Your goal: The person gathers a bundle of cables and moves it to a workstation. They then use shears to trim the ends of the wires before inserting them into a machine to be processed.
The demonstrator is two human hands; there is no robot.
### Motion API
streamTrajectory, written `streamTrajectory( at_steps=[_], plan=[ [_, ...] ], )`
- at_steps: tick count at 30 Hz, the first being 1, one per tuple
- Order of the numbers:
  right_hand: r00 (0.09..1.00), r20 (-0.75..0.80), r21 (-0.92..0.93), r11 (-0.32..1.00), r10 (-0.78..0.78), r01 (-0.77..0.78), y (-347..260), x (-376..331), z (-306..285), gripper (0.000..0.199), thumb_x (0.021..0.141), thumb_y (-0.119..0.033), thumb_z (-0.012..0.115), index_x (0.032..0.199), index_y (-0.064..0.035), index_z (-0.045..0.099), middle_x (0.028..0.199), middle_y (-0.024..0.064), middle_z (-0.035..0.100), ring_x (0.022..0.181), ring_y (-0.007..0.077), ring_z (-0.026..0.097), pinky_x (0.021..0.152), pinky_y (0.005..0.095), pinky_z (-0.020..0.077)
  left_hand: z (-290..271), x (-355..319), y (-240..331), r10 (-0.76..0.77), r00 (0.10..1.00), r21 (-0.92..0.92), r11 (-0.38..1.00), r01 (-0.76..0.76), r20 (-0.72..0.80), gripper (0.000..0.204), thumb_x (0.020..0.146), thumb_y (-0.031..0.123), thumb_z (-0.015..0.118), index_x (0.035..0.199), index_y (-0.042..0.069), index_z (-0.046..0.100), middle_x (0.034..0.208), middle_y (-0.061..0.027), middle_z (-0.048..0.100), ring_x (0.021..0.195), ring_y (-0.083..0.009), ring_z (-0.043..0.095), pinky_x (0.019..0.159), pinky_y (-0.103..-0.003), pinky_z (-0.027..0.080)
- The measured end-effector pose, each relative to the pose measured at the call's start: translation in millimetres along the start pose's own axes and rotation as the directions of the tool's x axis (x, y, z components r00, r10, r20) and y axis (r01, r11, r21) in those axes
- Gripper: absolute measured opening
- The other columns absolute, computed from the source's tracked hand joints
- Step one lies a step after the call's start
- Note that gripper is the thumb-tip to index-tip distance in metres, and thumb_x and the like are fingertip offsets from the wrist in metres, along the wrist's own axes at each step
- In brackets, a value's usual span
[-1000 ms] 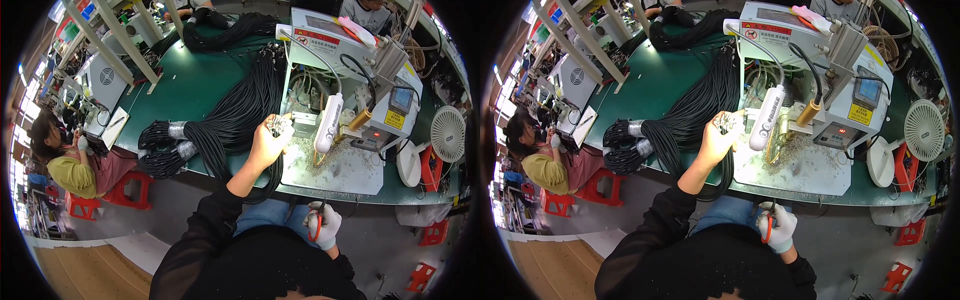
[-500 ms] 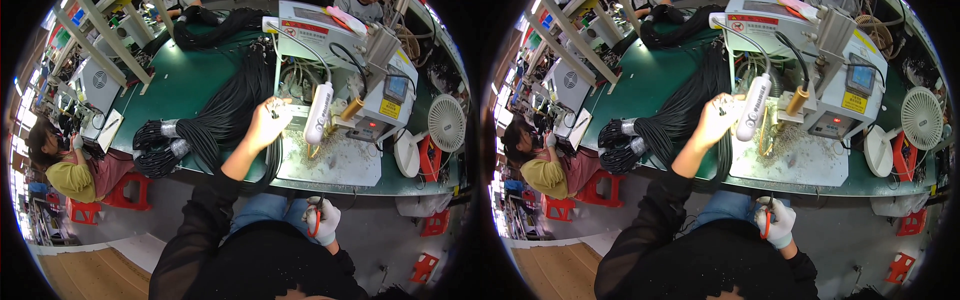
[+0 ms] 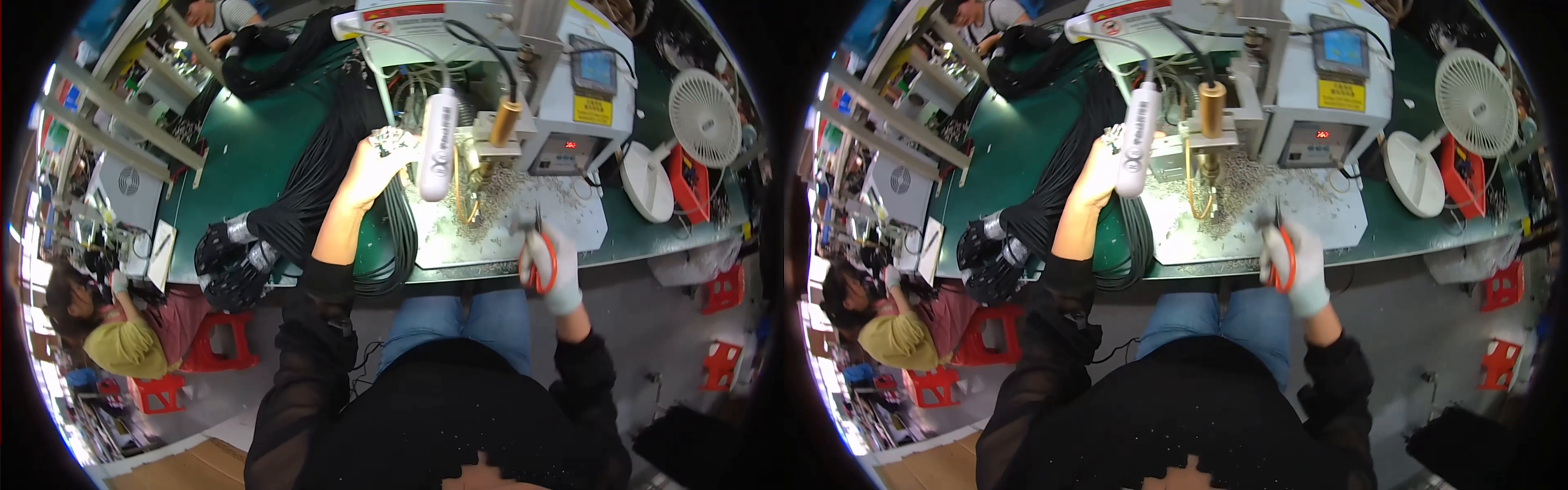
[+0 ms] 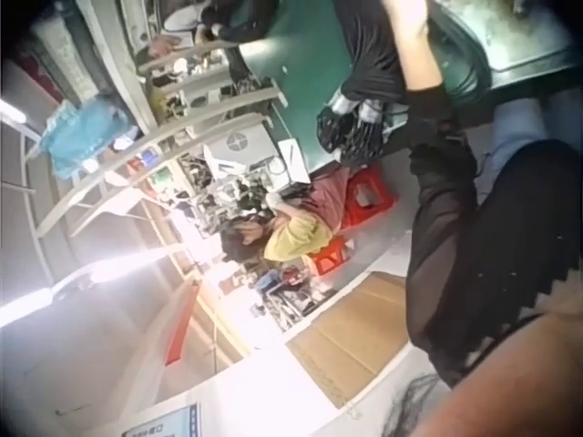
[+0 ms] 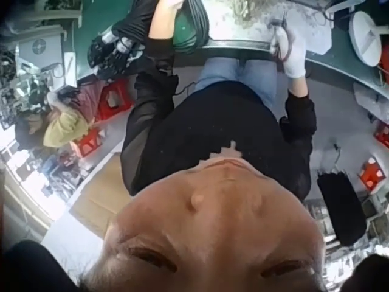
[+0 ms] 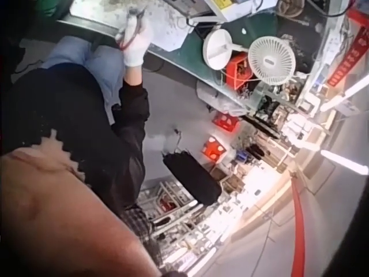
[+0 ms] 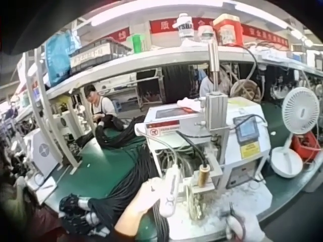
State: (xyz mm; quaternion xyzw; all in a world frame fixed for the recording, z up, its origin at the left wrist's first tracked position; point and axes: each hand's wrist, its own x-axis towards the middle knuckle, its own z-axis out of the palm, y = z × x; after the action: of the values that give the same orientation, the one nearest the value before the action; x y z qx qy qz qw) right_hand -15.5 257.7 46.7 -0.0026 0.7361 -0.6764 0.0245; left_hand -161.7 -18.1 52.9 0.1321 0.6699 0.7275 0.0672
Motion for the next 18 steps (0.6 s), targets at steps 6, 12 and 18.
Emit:
streamTrajectory(
  at_steps=[6, 12, 18],
  plan=[
    [0.975, 0.208, 0.141, 0.989, -0.073, 0.044, -8.5, 84.0, -11.7, 0.028, 0.096, -0.019, 0.042, 0.102, 0.0052, 0.055, 0.051, 0.0013, 0.049, 0.042, 0.009, 0.045, 0.042, 0.0233, 0.037, 1.1, 2.1, -10.5, 0.025, 1.0, -0.028, 0.999, -0.025, -0.01, 0.016, 0.083, 0.002, 0.063, 0.099, -0.001, 0.064, 0.092, -0.0069, 0.067, 0.065, -0.0078, 0.059, 0.058, -0.022, 0.049],
    [0.902, 0.416, 0.323, 0.946, -0.116, -0.028, 15.2, 121.4, -10.1, 0.023, 0.095, -0.019, 0.043, 0.094, 0.0017, 0.054, 0.051, 0.0025, 0.049, 0.042, 0.0106, 0.047, 0.042, 0.0238, 0.0374, 23.2, -12.3, 5.4, 0.032, 0.99, -0.038, 0.999, -0.038, -0.14, 0.025, 0.082, 0.003, 0.063, 0.107, -0.002, 0.059, 0.081, -0.0083, 0.062, 0.049, -0.0118, 0.051, 0.044, -0.023, 0.046],
    [0.868, 0.477, 0.424, 0.902, -0.14, -0.088, 18.4, 134.0, -11.5, 0.021, 0.094, -0.019, 0.046, 0.086, -0.0011, 0.053, 0.052, 0.0032, 0.05, 0.044, 0.0104, 0.049, 0.042, 0.0239, 0.0378, 4.7, -11.8, -11.6, 0.023, 0.985, 0.084, 0.996, -0.009, -0.173, 0.023, 0.086, 0.011, 0.06, 0.104, -0.003, 0.058, 0.066, -0.0055, 0.056, 0.048, -0.0123, 0.05, 0.044, -0.024, 0.044]
  ],
)
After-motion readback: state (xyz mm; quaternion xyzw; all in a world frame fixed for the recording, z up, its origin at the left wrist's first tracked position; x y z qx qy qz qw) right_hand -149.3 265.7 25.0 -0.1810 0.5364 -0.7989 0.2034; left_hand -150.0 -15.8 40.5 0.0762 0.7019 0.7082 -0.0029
